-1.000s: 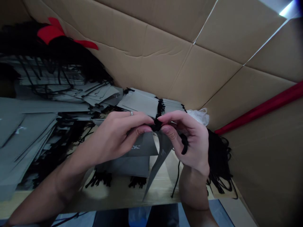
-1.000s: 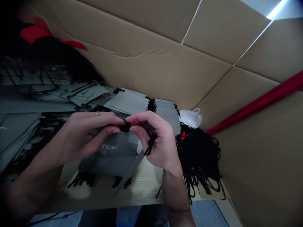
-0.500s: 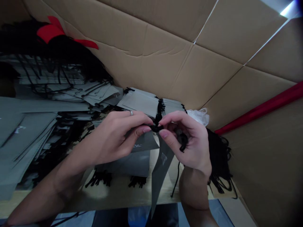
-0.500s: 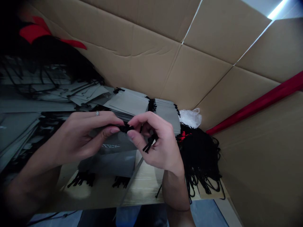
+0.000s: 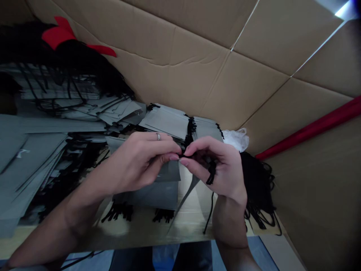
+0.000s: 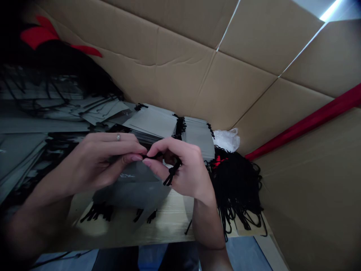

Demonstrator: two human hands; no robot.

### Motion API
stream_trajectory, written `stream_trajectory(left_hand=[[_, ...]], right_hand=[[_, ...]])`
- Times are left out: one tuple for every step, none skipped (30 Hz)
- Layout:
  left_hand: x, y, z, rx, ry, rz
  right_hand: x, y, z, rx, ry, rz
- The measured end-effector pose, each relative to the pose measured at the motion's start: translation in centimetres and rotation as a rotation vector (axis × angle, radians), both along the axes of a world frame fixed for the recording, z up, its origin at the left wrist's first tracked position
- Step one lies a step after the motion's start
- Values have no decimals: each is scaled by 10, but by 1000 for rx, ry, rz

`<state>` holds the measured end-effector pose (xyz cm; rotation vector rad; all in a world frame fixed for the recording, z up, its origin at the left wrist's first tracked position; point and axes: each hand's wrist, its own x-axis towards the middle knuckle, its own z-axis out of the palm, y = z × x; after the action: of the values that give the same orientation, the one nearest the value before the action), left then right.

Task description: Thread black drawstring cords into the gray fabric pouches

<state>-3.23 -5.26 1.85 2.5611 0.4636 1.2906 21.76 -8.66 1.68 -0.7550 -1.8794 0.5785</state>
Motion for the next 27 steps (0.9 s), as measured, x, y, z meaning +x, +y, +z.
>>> stream_trajectory(left_hand=[[-1,1,1,-13,2,-27],[-2,1,2,-27,9,-49],[-2,1,4,-43,17,-58],[-3,1,5,-55,19,-56],[-3,0,7,-63,24,-41],[-3,-1,8,-65,26,-16],[-3,-2,8,-62,27,8],[-3,-4,8,-61,29,28],[-3,-5,8,-61,28,42],[-2,-5,7,-62,25,51],[-2,-6,7,-65,22,58],[-2,-6,6,-67,18,60],[-1,-6,5,-70,15,59],[-1,-6,4,-69,8,52],[-1,-5,4,-68,1,42],[-1,-5,4,-65,-5,33],[-2,-4,4,-57,-11,24],[-2,-4,4,-46,-14,18],[-2,-3,4,-33,-13,17],[-3,-3,4,-19,-7,20],[-4,-2,5,-7,0,23],[-4,-2,5,2,6,26],[-5,-2,5,5,11,33],[-5,-2,5,8,12,41],[-5,-2,5,8,13,49],[-5,-3,4,7,14,54],[-4,-4,4,6,18,57]], right_hand=[[0,0,0,0,9,8],[0,0,1,3,20,15],[0,-1,1,9,32,19],[-1,-1,1,13,41,21],[0,-1,1,18,48,21],[0,-1,1,21,50,23],[1,-1,2,18,50,23],[1,-1,3,13,51,22],[2,-2,4,7,51,14],[4,-2,5,3,52,-2],[5,-2,5,3,54,-19],[5,-3,6,5,54,-33],[6,-3,7,8,56,-41],[6,-3,7,12,59,-40],[6,-4,6,16,62,-37],[5,-4,6,18,67,-34],[4,-4,5,21,70,-35],[4,-4,5,24,71,-38],[3,-5,4,28,73,-44],[3,-5,4,35,76,-50],[3,-5,4,43,84,-57],[3,-6,4,53,90,-62],[3,-6,5,62,92,-65],[4,-6,6,63,84,-69],[4,-6,6,63,69,-62],[4,-5,7,62,45,-41],[3,-5,7,63,16,-14]])
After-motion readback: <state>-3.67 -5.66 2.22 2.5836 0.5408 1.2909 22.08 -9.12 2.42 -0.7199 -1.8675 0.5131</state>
